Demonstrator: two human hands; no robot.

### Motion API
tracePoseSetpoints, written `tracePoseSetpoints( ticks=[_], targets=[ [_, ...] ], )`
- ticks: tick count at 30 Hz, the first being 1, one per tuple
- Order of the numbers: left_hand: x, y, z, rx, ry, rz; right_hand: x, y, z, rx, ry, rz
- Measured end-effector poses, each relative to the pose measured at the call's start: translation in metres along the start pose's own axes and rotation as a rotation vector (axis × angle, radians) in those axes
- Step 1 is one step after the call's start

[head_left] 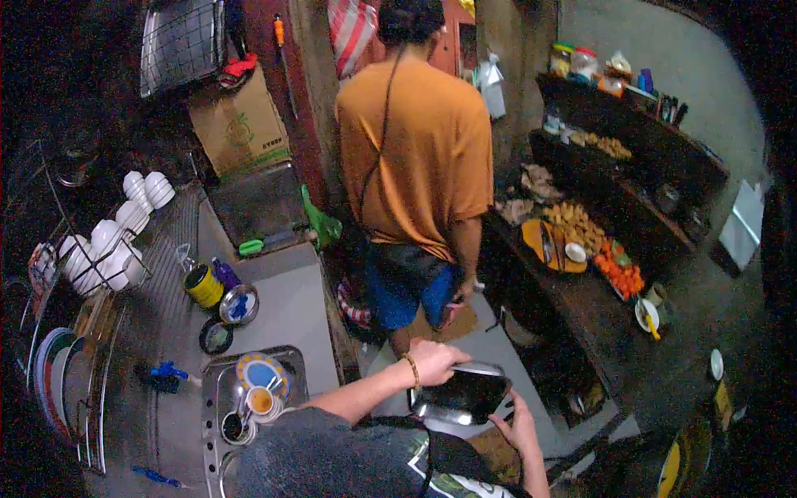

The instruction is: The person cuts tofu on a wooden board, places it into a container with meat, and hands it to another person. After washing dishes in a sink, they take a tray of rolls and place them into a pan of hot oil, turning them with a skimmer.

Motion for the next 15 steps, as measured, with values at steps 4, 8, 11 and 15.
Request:
tracePoseSetpoints(
  ticks=[4, 8, 11, 15],
  targets=[
    [0.005, -0.029, -0.011, 0.047, -0.009, 0.022, 0.046, -0.005, 0.03, -0.069, -0.168, 0.153],
    [0.002, -0.083, -0.038, 0.041, -0.002, 0.018, 0.118, -0.045, 0.053, -0.109, -0.206, -0.018],
    [-0.009, -0.148, -0.059, 0.018, 0.078, 0.055, 0.195, -0.104, 0.069, -0.165, -0.287, -0.144],
    [-0.059, -0.219, -0.097, 0.011, 0.243, -0.128, 0.271, -0.2, 0.115, -0.44, -0.477, -0.534]
  ],
)
Point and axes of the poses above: each hand's wrist, its own x-axis towards the middle knuckle, its own z-axis out of the palm, y = z × x, the point moved 6 cm from there along x, towards the middle knuckle, and after that the axes turned 9 degrees about x, right-handed, at the moved point
